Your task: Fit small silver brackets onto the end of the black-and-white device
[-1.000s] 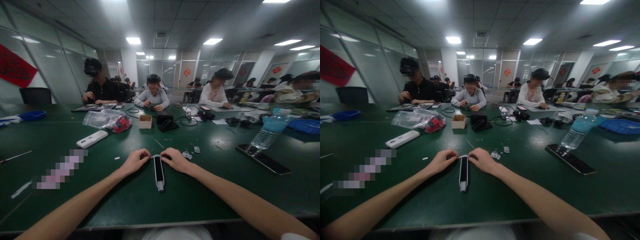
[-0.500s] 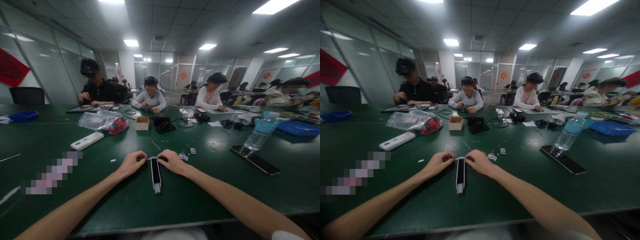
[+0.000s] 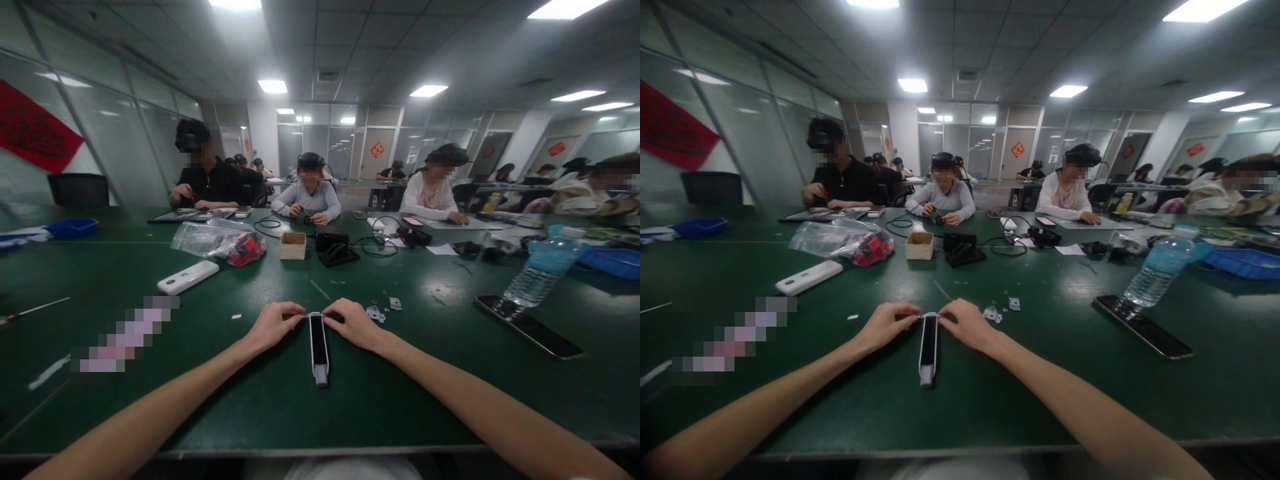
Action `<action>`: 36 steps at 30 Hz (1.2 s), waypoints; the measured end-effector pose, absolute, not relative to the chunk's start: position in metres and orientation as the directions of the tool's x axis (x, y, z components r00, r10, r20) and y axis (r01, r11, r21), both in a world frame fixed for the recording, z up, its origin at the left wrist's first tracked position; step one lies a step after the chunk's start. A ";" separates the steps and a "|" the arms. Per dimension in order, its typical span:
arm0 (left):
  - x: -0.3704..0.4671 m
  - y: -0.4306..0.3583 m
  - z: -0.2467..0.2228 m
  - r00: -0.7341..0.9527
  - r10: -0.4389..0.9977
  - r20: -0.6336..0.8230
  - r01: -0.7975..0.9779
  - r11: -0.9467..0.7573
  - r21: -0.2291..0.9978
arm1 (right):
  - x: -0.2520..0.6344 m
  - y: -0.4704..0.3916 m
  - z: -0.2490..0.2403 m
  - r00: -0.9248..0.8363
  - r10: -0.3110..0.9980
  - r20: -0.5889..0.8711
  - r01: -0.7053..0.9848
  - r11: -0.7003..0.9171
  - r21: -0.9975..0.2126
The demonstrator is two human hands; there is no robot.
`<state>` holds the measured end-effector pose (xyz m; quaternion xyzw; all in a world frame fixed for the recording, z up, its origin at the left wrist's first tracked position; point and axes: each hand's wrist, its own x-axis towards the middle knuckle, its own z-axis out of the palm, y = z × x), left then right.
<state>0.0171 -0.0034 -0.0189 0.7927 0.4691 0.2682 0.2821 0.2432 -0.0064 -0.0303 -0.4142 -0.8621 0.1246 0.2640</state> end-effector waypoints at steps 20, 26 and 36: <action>0.020 -0.006 -0.021 0.494 0.838 0.232 0.577 -0.516 0.633 | 0.244 -0.003 -0.036 -0.531 0.763 0.370 0.641 0.647 -0.413; 0.020 -0.006 -0.022 0.493 0.842 0.221 0.595 -0.511 0.621 | 0.243 -0.004 -0.034 -0.536 0.763 0.361 0.647 0.646 -0.406; 0.021 -0.007 -0.019 0.488 0.843 0.226 0.608 -0.514 0.605 | 0.242 -0.005 -0.033 -0.541 0.767 0.345 0.649 0.641 -0.409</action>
